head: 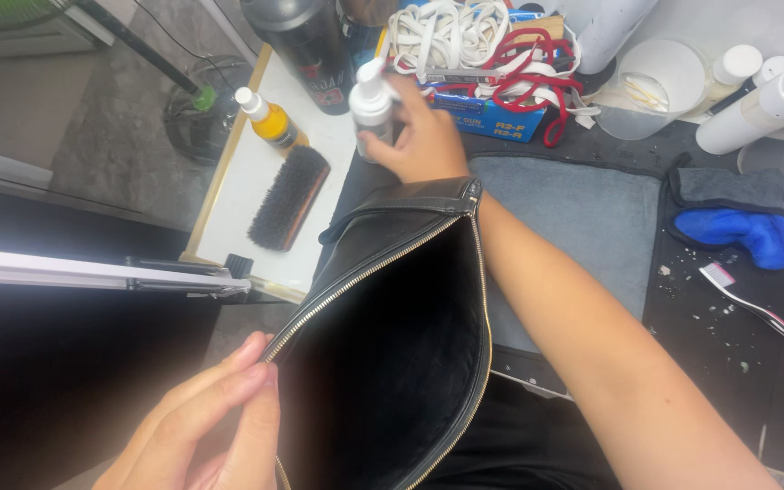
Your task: The person cleans the interior of a black leather clutch bag. They apply a white foaming cleaner inside the bag, scrub the lining with a toothbrush, and then wipe the interior with a blue cloth to remove the foam.
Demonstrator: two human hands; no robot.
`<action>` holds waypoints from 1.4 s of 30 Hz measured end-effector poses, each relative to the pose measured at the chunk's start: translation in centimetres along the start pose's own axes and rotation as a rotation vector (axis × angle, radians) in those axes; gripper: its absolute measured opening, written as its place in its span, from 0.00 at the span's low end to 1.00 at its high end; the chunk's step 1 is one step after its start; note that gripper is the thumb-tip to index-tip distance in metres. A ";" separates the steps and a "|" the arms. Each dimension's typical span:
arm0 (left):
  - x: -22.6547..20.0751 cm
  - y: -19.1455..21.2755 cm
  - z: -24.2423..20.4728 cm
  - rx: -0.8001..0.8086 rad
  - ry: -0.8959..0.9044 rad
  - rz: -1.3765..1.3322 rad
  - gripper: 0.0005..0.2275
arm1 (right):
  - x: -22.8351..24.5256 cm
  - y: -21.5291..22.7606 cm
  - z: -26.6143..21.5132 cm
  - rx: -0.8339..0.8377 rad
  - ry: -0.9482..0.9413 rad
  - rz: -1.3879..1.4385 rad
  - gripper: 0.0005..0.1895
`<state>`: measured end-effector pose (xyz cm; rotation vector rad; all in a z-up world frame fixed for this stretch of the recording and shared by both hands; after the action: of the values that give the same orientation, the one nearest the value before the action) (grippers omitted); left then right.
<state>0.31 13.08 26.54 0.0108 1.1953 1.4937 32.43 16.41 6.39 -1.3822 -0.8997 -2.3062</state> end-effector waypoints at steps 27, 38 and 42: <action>-11.3 -14.4 -0.5 0.010 -0.273 -0.535 0.08 | 5.8 28.2 -22.1 -0.118 -0.005 0.016 0.38; -9.3 -15.1 -1.4 0.032 -0.202 -0.607 0.09 | 8.2 23.4 -18.3 0.198 0.160 -0.843 0.31; -8.7 -15.1 -1.3 0.034 -0.189 -0.635 0.09 | 9.2 23.3 -17.6 0.161 0.234 -0.857 0.29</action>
<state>13.52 2.98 21.07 -0.1848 0.9495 0.8924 28.75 -12.20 16.74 -0.6863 -1.7993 -2.7877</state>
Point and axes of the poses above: each hand's wrist, its own z-axis towards the middle knuckle, its own y-axis out of the back of the hand, x = y × z, the point moved 10 cm from there along z, towards the middle knuckle, and after that the axes turned 2 degrees about -x, right-handed, at the moved point
